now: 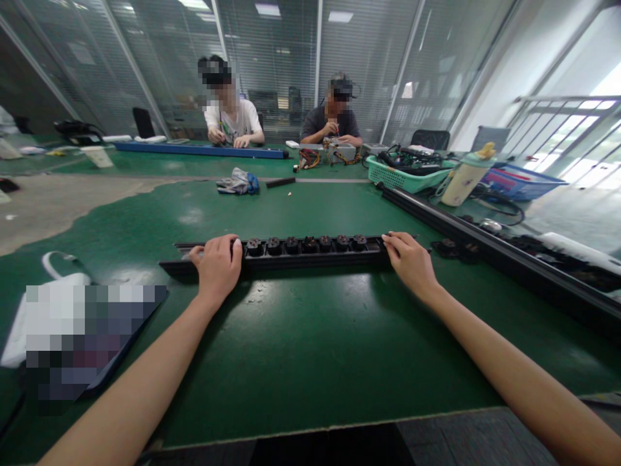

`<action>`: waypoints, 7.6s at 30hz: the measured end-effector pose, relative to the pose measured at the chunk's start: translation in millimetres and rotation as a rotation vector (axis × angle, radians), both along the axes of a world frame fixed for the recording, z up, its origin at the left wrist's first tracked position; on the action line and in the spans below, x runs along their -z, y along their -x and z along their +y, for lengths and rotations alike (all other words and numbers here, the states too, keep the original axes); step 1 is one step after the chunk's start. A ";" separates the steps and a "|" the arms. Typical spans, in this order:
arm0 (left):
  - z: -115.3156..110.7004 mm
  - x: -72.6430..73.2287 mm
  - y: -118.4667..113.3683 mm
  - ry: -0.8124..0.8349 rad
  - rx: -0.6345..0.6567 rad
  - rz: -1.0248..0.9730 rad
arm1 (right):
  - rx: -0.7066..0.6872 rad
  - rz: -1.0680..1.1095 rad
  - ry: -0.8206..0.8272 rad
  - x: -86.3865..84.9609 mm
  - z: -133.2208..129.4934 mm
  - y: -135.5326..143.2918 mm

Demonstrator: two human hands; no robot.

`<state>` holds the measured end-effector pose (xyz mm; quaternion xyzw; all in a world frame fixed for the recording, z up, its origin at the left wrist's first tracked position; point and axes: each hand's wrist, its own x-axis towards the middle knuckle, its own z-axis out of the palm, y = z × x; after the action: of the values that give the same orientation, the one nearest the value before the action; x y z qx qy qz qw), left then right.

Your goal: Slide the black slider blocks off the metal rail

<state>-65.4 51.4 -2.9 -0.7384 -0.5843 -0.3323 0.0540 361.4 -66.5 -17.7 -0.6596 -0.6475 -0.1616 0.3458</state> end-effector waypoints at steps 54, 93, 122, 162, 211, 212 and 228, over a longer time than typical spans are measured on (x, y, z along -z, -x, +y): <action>0.6 1.6 0.0 -0.010 -0.001 -0.002 | 0.046 -0.015 0.033 -4.4 -1.7 -3.0; -0.1 -0.7 0.0 0.011 0.003 0.002 | -0.018 0.058 0.014 -1.4 -0.5 -9.0; 1.8 2.2 1.5 -0.017 0.006 0.000 | -0.007 0.083 -0.019 4.7 -0.9 -16.0; 2.1 2.4 0.5 -0.012 0.002 -0.003 | 0.108 0.071 -0.001 10.4 4.5 -28.5; 0.8 0.8 0.6 -0.006 0.003 -0.002 | 0.149 0.079 -0.014 9.5 3.2 -35.4; 0.7 0.8 0.6 -0.005 0.001 -0.002 | 0.149 0.083 -0.013 9.3 3.1 -35.3; 2.2 2.8 1.6 -0.026 0.002 0.002 | 0.173 0.068 -0.032 12.6 4.8 -38.8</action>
<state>-67.0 53.6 -5.7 -0.7385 -0.5793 -0.3391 0.0638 400.1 -61.7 -30.2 -0.7125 -0.5734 -0.1788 0.3628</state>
